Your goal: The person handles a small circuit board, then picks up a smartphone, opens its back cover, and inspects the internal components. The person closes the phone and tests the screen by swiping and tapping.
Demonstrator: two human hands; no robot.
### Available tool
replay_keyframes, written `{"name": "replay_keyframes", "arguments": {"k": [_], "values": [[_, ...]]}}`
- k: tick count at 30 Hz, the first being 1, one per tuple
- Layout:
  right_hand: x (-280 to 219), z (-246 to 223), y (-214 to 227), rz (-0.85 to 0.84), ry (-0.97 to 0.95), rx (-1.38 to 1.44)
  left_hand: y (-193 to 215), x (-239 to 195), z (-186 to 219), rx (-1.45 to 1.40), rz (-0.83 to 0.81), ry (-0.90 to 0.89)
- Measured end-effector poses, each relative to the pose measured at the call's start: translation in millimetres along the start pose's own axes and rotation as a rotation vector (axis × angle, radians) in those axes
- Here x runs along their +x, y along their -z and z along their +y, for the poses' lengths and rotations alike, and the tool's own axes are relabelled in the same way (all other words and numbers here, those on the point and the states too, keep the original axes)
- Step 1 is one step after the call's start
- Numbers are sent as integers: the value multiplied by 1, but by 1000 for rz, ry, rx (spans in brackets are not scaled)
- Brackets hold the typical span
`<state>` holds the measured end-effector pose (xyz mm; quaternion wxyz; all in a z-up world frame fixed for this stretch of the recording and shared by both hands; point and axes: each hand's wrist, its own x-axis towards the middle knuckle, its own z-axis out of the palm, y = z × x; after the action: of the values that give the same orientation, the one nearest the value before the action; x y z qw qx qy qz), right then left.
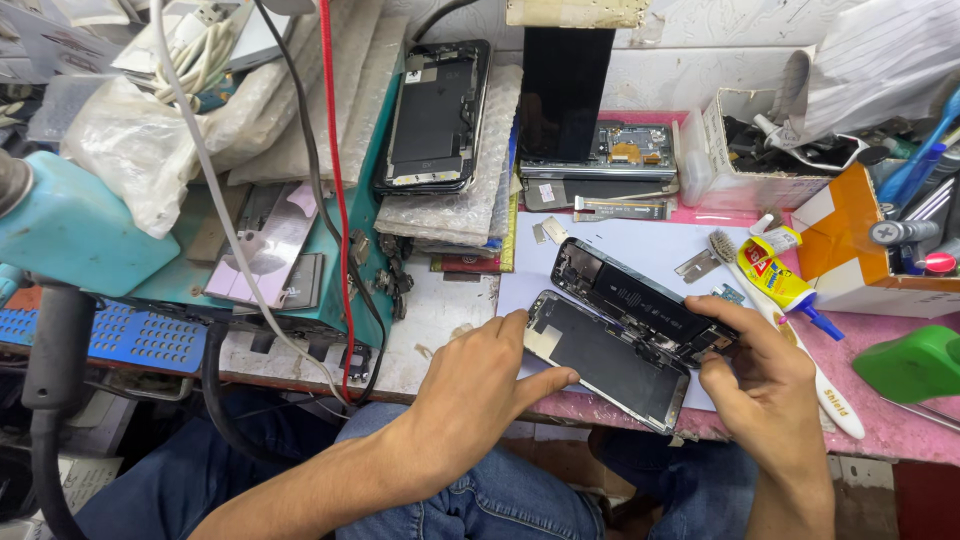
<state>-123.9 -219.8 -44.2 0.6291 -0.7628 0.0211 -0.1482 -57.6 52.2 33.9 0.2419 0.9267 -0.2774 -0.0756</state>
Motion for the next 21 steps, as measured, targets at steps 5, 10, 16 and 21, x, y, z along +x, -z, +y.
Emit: {"name": "replay_keyframes", "arguments": {"k": [5, 10, 16, 21], "values": [[0, -3, -2, -14, 10, 52, 1, 1, 2, -21, -20, 34], [-2, -7, -4, -24, 53, 14, 0, 0, 1, -32, 18, 6], [-3, -10, -6, 6, 65, -17, -3, 0, -1, -27, 44, 4], [-4, -11, -7, 62, -2, -141, -6, 3, -3, 31, 33, -4]]}}
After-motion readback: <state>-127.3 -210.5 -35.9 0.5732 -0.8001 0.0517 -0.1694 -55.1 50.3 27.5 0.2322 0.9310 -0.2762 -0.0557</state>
